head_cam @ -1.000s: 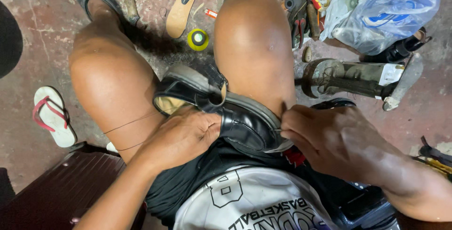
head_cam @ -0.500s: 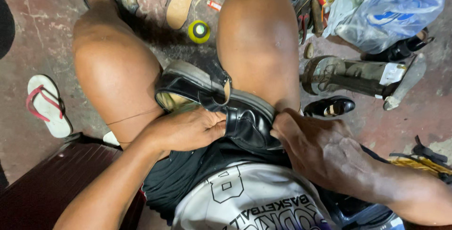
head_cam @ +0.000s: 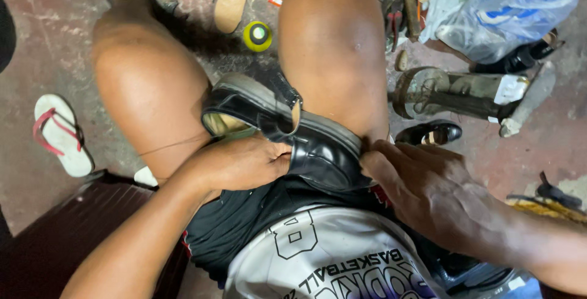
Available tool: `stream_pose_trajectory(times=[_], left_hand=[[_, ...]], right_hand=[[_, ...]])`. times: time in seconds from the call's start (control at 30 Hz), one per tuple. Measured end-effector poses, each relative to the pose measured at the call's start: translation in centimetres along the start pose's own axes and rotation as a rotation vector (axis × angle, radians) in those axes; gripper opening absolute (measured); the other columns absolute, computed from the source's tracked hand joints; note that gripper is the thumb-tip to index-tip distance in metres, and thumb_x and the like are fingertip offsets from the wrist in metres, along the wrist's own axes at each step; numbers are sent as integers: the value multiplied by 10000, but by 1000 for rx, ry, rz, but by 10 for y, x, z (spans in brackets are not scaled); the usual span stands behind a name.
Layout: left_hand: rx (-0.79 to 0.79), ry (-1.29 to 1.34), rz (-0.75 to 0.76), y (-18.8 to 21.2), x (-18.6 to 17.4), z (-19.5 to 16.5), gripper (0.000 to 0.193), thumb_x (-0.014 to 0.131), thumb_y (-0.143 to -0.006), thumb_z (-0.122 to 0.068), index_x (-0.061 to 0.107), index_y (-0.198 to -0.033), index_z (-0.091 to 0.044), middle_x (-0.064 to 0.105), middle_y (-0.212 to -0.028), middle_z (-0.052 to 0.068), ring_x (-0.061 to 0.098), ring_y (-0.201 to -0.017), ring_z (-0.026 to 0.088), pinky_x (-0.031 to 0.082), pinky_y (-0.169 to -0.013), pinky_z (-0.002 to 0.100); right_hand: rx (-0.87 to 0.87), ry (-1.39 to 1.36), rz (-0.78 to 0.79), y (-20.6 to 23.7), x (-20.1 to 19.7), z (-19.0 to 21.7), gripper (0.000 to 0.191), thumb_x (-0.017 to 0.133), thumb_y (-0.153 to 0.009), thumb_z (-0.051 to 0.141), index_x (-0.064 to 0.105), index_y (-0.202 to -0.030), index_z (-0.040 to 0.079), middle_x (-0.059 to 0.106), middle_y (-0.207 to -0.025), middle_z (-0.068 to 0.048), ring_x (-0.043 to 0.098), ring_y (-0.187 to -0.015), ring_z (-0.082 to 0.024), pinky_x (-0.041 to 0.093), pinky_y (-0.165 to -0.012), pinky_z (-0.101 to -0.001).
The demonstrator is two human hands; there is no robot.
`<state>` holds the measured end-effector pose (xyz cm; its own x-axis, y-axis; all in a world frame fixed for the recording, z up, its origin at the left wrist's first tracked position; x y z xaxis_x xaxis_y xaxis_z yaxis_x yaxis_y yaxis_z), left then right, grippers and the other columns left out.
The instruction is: The person sits on the floor and stitches a black shoe using a needle and thread. They repeatedly push the needle through the shoe's upper and pull the thread to secure the seam.
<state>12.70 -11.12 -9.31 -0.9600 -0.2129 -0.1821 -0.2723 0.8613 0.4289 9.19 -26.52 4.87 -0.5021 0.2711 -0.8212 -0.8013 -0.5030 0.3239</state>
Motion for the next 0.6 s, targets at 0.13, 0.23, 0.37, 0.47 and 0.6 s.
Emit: stream_pose_trajectory(times=[0.13,0.23,0.37,0.47,0.6], left_hand=[[-117,-12,6,2,0,2,238,532,-903,-216,685,-872,-37,680,-766,203,671,-696,359,505,-706,462],[-180,10,-39,4,-8,-2,241,555,-890,-203,654,-822,7,646,-717,230,641,-630,366,502,-647,453],[-118,123,-190,10,-18,-16,235,577,-902,-212,677,-862,-3,612,-659,217,599,-564,301,492,-589,421],[-215,296,-286,19,-13,-13,202,602,-935,-188,708,-954,-18,589,-623,151,553,-517,208,508,-536,360],[-211,669,-561,36,-3,-13,139,631,-948,-114,706,-1013,-16,582,-673,15,553,-561,61,543,-493,255]], right_hand=[[-32,155,43,1,-1,1,319,692,-719,94,532,-992,58,612,-874,-121,644,-731,-316,490,-648,-450],[-106,232,-73,4,-14,-1,428,642,-728,117,565,-1129,-15,644,-898,-106,654,-755,-273,507,-658,-393],[159,402,67,10,-16,-34,395,661,-854,537,640,-815,145,629,-602,5,626,-522,-184,457,-442,-367],[67,402,-201,14,-34,-32,526,710,-819,593,589,-622,120,562,-518,4,571,-438,-168,423,-406,-330],[124,413,-253,19,-30,-46,577,736,-730,673,598,-583,133,569,-516,2,568,-435,-187,411,-406,-350]])
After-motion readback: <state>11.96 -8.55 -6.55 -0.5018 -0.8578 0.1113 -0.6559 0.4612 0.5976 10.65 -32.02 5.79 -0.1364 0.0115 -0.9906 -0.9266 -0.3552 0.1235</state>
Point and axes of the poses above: each hand's wrist, its own y-axis away from the middle knuckle, its own x-axis out of the palm, z = x × y, the point moved 7 cm from there along -y, towards the middle knuckle
